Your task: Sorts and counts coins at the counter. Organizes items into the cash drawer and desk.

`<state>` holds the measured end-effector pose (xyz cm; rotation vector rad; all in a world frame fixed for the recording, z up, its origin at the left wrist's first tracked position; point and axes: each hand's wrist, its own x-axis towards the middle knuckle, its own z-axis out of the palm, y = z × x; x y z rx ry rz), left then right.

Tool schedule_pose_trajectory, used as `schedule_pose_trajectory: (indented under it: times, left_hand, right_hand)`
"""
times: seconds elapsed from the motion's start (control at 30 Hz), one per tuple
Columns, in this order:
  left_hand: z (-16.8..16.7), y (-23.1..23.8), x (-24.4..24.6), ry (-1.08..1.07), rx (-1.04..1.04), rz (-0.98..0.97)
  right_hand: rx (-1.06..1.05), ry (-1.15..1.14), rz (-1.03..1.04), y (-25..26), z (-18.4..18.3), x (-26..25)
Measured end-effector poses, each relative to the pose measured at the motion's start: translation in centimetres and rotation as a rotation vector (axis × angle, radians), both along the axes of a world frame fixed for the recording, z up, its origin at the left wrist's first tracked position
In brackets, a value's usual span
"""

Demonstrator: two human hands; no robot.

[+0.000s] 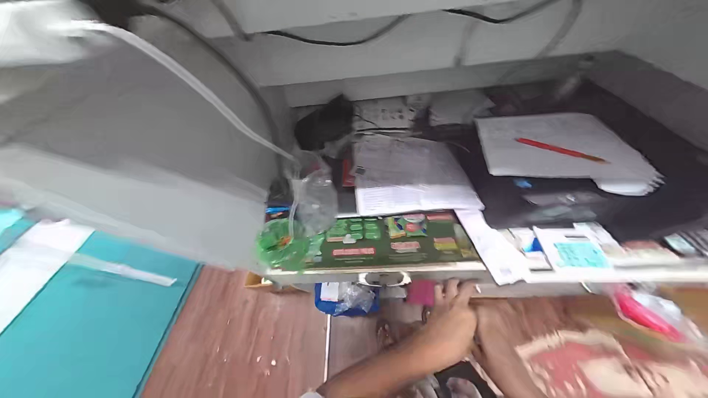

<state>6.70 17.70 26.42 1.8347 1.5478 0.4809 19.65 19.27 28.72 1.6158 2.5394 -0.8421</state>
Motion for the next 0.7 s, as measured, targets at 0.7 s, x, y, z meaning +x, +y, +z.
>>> schedule_pose_trajectory:
  times: [0.7]
  left_hand:
    - [-10.8, -1.9, 21.5, -0.172, -0.194, 0.436]
  right_hand:
    - [-0.369, -0.125, 0.492, 4.6, -10.8, 22.0]
